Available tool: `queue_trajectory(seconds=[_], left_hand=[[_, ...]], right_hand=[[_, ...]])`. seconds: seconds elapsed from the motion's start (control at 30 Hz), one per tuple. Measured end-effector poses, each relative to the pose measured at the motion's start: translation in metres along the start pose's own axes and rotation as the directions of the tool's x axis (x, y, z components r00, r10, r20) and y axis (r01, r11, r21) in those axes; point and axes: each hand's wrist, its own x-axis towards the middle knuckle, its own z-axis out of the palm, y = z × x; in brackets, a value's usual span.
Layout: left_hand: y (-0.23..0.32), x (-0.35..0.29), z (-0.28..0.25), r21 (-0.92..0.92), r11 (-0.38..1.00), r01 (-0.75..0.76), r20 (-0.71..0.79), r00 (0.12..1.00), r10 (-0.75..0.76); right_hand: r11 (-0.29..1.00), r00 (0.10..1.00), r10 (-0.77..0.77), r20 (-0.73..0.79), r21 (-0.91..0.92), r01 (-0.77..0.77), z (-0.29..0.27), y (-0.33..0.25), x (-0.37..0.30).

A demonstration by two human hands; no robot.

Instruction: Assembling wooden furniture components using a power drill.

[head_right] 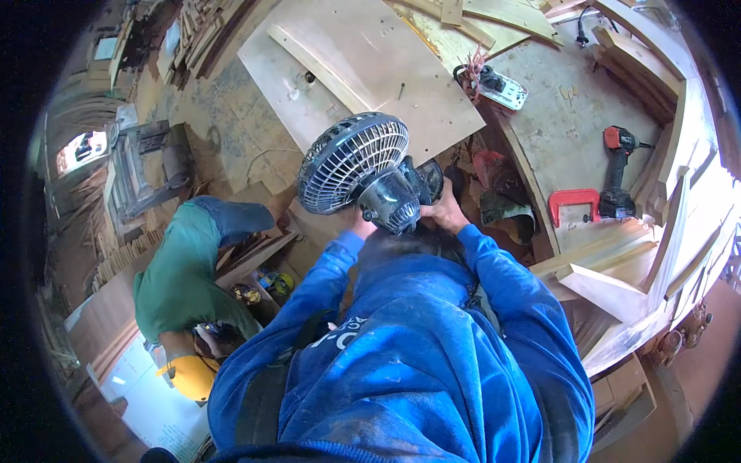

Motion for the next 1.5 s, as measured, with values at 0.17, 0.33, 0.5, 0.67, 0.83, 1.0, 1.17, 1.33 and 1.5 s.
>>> queue_trajectory(seconds=[0.17,0.33,0.5,0.67,0.83,1.0,1.17,1.33,1.5], left_hand=[[0.003,0.03,0.005,-0.2,0.98,-0.012,0.255,0.965,0.064],[0.035,0.067,-0.009,-0.228,0.973,-0.038,0.394,0.91,0.128],[0.087,0.096,-0.004,-0.239,0.97,-0.049,0.5,0.85,0.167],[0.084,0.097,0.012,-0.002,0.724,-0.69,-0.18,0.712,0.678],[0.083,0.109,0.037,0.012,0.745,-0.667,-0.142,0.736,0.662],[0.083,0.112,0.04,-0.012,0.765,-0.644,-0.103,0.762,0.639],[0.057,0.104,0.019,-0.041,0.789,-0.613,-0.049,0.79,0.612],[0.048,0.096,0.009,-0.052,0.804,-0.593,0.031,0.804,0.594],[0.044,0.094,0.003,-0.061,0.811,-0.582,0.122,0.802,0.585]], right_hand=[[0.987,0.985,-0.162,-0.055,0.012,0.163,-0.009,0.006,0.003],[0.983,0.98,-0.155,-0.127,0.082,0.166,-0.025,-0.001,-0.001],[0.98,0.974,-0.166,-0.153,0.081,0.179,-0.05,-0.021,0.009],[0.967,0.961,-0.236,-0.143,0.063,0.247,-0.059,-0.009,0.016],[0.973,0.965,-0.214,-0.155,0.056,0.225,-0.064,-0.016,0.017],[0.952,0.946,-0.306,-0.111,-0.064,0.3,-0.071,-0.005,0.023],[0.957,0.94,-0.289,-0.179,-0.063,0.283,-0.041,-0.005,0.01],[0.968,0.969,-0.23,-0.085,-0.126,0.219,-0.032,-0.014,0.007],[0.968,0.962,-0.244,-0.125,-0.086,0.234,-0.027,0.005,0.007]])
